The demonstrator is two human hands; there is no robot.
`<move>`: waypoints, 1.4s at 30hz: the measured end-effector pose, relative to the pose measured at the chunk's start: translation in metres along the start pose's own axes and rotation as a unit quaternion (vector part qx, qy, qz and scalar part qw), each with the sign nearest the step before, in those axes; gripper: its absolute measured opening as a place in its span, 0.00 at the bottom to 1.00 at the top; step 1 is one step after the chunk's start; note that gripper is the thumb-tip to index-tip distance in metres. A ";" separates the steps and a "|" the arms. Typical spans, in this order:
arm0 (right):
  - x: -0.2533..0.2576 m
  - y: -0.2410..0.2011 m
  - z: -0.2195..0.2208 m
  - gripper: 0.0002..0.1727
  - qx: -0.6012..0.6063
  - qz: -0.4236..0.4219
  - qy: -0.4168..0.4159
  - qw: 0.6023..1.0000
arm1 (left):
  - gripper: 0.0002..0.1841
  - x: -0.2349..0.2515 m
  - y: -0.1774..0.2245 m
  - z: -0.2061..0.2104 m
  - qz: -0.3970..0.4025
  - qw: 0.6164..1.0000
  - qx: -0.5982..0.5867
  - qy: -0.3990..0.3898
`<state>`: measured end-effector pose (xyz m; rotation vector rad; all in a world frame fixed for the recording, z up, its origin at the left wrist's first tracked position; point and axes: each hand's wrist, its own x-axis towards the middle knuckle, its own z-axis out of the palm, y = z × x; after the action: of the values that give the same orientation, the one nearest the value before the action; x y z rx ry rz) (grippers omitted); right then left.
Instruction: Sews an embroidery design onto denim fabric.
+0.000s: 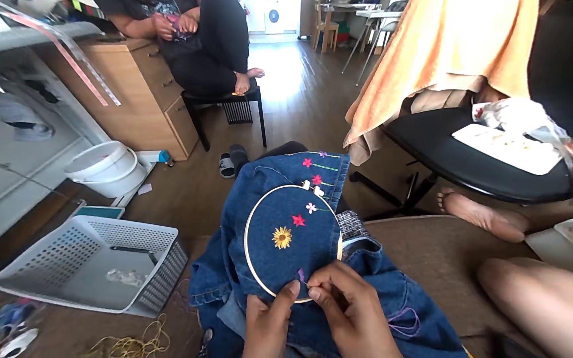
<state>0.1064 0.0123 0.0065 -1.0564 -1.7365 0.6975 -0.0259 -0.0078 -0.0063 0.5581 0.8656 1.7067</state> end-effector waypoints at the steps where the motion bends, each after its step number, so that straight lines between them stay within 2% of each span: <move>1: 0.000 0.000 0.000 0.04 0.001 0.003 0.000 1.000 | 0.15 0.000 0.001 0.001 -0.006 1.000 -0.005 0.003; 8: -0.003 -0.005 0.003 0.04 0.000 0.025 -0.001 1.000 | 0.14 -0.002 0.010 0.008 -0.062 0.996 -0.053 0.027; 31: -0.003 -0.001 0.008 0.04 0.009 0.002 0.016 1.000 | 0.13 -0.001 0.011 0.005 -0.078 0.993 -0.082 0.018; 36: -0.001 0.000 0.010 0.03 0.031 0.009 0.034 0.999 | 0.14 -0.002 0.009 0.004 -0.053 0.996 -0.070 0.010; 38: 0.001 -0.001 0.008 0.06 0.062 0.027 0.031 0.997 | 0.13 -0.003 0.006 0.002 -0.027 0.998 -0.055 -0.006; 40: 0.005 -0.003 0.002 0.08 0.083 0.043 0.009 0.996 | 0.14 -0.004 0.005 0.000 -0.003 0.999 -0.032 -0.018; 42: 0.010 -0.007 -0.007 0.08 0.042 0.021 -0.024 0.999 | 0.15 -0.004 0.003 -0.003 0.018 1.000 -0.010 -0.021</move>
<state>0.1085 0.0178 0.0186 -1.0279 -1.7150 0.8208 -0.0288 -0.0128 -0.0051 0.5973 0.8114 1.7279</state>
